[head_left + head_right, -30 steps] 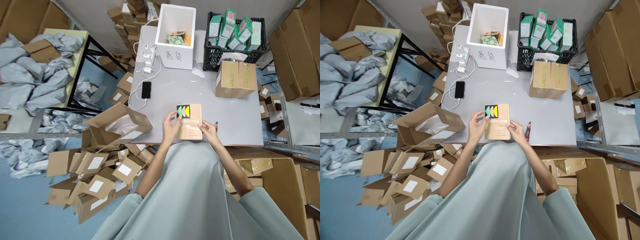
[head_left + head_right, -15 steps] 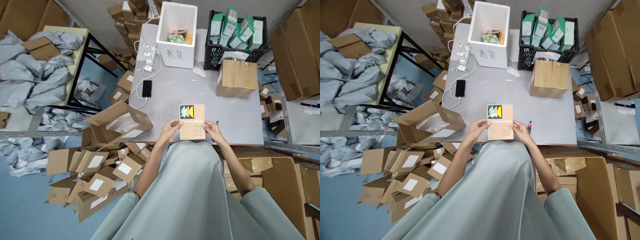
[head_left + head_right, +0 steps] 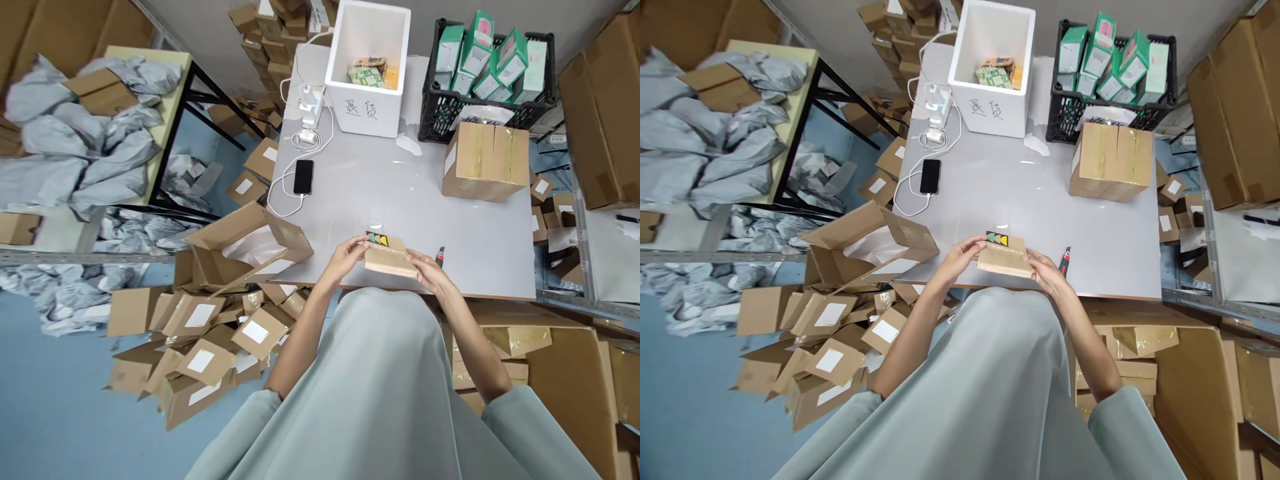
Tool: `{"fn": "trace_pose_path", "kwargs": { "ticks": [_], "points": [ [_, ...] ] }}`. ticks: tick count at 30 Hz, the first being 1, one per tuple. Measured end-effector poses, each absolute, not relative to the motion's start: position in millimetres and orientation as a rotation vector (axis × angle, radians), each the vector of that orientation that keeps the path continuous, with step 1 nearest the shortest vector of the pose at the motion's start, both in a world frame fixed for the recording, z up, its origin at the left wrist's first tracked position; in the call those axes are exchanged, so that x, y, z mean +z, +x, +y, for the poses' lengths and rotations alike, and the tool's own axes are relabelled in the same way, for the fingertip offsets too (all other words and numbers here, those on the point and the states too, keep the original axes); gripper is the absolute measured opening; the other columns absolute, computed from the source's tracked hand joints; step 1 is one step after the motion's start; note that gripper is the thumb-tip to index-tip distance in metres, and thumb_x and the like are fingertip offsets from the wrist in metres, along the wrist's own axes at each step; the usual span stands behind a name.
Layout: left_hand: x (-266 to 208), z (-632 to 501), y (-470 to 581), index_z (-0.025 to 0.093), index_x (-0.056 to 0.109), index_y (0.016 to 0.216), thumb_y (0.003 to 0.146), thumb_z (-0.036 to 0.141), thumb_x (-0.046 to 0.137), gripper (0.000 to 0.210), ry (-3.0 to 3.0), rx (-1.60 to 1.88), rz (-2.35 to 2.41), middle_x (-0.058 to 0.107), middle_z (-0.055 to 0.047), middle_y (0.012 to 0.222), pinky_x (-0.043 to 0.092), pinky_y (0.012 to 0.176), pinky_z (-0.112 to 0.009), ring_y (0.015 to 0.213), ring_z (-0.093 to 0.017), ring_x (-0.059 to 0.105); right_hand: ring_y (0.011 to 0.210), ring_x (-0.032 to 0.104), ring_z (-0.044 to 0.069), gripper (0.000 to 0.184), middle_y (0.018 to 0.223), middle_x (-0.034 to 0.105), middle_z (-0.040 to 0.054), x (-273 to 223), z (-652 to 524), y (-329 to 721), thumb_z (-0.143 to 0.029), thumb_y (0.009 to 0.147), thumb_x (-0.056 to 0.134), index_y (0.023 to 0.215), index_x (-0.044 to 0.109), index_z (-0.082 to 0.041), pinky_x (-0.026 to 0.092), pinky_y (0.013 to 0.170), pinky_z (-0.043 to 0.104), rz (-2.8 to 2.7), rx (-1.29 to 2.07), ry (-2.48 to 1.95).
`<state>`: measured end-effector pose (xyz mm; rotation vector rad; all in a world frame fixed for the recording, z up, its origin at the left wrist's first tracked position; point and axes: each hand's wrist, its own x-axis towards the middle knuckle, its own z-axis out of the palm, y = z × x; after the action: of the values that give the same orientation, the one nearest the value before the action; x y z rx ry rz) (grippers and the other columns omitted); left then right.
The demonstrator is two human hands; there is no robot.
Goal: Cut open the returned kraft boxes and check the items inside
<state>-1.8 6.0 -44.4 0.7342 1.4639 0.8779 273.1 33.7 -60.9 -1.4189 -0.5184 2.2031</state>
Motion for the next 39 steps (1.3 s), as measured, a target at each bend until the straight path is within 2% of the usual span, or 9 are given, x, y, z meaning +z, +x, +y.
{"fn": "trace_pose_path", "kwargs": {
  "ticks": [4,8,14,18,23,28,31,35,39],
  "points": [
    [-51.5,2.0,-7.5,0.016,0.062,0.157,0.076,0.049,0.096,0.094,0.605,0.925,1.438,0.083,-0.006,0.105,0.059,0.096,-0.035,0.101,-0.023,0.076,0.094,0.086,0.024,0.048,0.111,0.088,0.0118,-63.5,30.5,259.4,-0.039,0.087,0.093,0.127,0.079,-0.018,0.069,0.076,0.029,-0.685,2.177,-1.416],
    [-44.8,4.2,-16.4,0.014,0.078,0.133,0.073,0.062,0.097,0.079,0.584,0.900,1.326,0.085,-0.016,0.120,0.057,0.110,-0.042,0.117,-0.032,0.078,0.101,0.085,0.030,0.063,0.112,0.088,0.0109,-51.4,35.3,239.5,-0.052,0.077,0.097,0.128,0.079,-0.020,0.068,0.080,0.035,-0.830,2.077,-1.352],
    [-30.4,29.6,-35.6,0.017,0.075,0.144,0.081,0.057,0.087,0.075,0.648,0.898,1.312,0.083,-0.015,0.128,0.057,0.078,-0.031,0.099,-0.026,0.078,0.059,0.075,0.016,0.074,0.115,0.087,0.0047,-20.5,62.8,213.3,-0.053,0.077,0.098,0.142,0.068,-0.034,0.058,0.058,0.028,-0.989,2.077,-1.253],
    [-18.9,59.5,-51.7,0.020,0.069,0.154,0.080,0.040,0.078,0.078,0.612,0.977,1.210,0.080,-0.013,0.134,0.056,0.070,-0.027,0.092,-0.020,0.074,0.060,0.074,0.015,0.069,0.115,0.086,0.0068,-5.9,95.1,198.8,-0.061,0.078,0.097,0.136,0.074,-0.030,0.057,0.059,0.027,-0.987,1.988,-1.259],
    [4.4,110.1,-78.1,0.023,0.067,0.157,0.079,0.033,0.079,0.080,0.616,1.067,1.141,0.076,-0.012,0.141,0.068,0.095,-0.040,0.117,-0.028,0.075,0.072,0.076,0.017,0.062,0.121,0.086,0.0100,6.3,146.4,174.7,-0.055,0.077,0.099,0.125,0.084,-0.020,0.067,0.071,0.031,-0.991,1.904,-1.210],
    [49.4,205.3,-108.3,0.019,0.070,0.150,0.078,0.026,0.079,0.073,0.763,1.197,1.135,0.076,-0.012,0.138,0.064,0.104,-0.045,0.113,-0.025,0.075,0.087,0.080,0.019,0.054,0.122,0.085,0.0102,34.0,243.7,137.7,-0.042,0.076,0.101,0.121,0.084,-0.018,0.073,0.084,0.032,-0.956,1.755,-1.107],
    [87.4,280.1,-125.1,0.013,0.072,0.137,0.080,0.015,0.075,0.057,0.860,1.288,1.312,0.073,-0.020,0.146,0.057,0.111,-0.043,0.122,-0.026,0.072,0.103,0.082,0.024,0.045,0.115,0.084,0.0114,64.1,321.2,107.8,-0.029,0.074,0.101,0.112,0.080,-0.018,0.074,0.098,0.036,-0.859,1.658,-1.036],
    [116.2,333.8,-135.7,0.012,0.064,0.145,0.087,0.009,0.068,0.058,0.847,1.391,1.462,0.044,-0.027,0.177,0.043,0.124,-0.045,0.151,-0.029,0.055,0.109,0.082,0.022,0.036,0.094,0.081,0.0082,83.9,371.5,75.6,-0.018,0.075,0.098,0.101,0.073,-0.018,0.066,0.114,0.034,-0.686,1.613,-1.071],
    [85.3,290.0,-126.4,0.014,0.071,0.136,0.084,0.012,0.071,0.052,0.892,1.371,1.465,0.063,-0.023,0.163,0.041,0.130,-0.048,0.152,-0.032,0.059,0.107,0.084,0.019,0.034,0.108,0.086,0.0090,46.3,317.9,70.8,-0.018,0.079,0.095,0.108,0.078,-0.017,0.062,0.119,0.037,-0.738,1.813,-1.078]
  ]
}}
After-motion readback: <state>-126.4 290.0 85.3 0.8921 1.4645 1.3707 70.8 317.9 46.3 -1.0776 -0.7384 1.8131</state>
